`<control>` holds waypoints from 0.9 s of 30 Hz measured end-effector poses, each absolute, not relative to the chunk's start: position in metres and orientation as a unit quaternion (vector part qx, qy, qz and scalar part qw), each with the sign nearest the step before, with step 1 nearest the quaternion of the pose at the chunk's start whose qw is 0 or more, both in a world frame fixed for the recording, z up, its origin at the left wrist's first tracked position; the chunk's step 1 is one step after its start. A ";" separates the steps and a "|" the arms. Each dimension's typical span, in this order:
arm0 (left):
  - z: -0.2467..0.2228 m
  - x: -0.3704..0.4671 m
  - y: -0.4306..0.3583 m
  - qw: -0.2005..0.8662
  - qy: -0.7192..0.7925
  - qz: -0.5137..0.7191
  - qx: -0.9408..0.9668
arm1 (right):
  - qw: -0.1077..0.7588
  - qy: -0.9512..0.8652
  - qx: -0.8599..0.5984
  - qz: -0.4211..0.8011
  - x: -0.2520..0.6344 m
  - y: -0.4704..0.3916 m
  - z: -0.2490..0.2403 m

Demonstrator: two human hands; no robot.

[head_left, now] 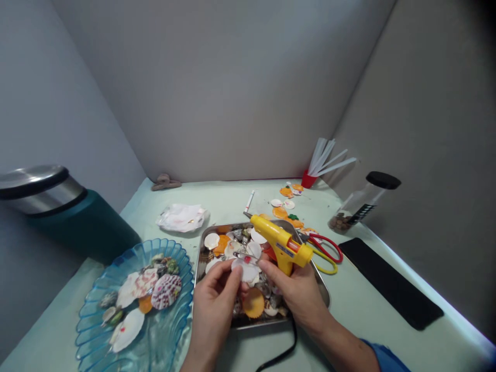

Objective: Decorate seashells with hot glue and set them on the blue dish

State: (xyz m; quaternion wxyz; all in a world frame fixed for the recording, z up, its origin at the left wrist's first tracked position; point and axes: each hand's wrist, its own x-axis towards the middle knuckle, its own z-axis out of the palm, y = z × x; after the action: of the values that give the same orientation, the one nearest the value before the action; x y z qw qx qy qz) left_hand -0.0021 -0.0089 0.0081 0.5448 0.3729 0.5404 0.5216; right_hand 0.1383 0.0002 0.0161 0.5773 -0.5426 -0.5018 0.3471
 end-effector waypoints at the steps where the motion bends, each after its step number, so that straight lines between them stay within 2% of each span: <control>1: 0.009 -0.002 -0.009 0.544 0.541 0.523 0.371 | 0.575 -0.497 -0.543 0.357 0.138 0.000 0.016; 15: 0.005 -0.003 -0.009 0.532 0.533 0.546 0.366 | 0.572 -0.431 -0.553 0.425 0.143 0.000 0.009; 22: 0.004 -0.003 -0.006 0.510 0.534 0.577 0.350 | 0.544 -0.447 -0.580 0.410 0.154 0.000 0.005; 27: 0.005 -0.002 -0.007 0.533 0.510 0.587 0.334 | 0.524 -0.457 -0.596 0.403 0.157 0.000 0.006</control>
State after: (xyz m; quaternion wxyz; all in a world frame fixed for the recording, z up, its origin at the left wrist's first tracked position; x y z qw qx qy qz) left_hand -0.0017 -0.0067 0.0048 0.5330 0.3342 0.5098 0.5868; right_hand 0.1570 -0.0003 0.0064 0.5239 -0.5957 -0.4567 0.4026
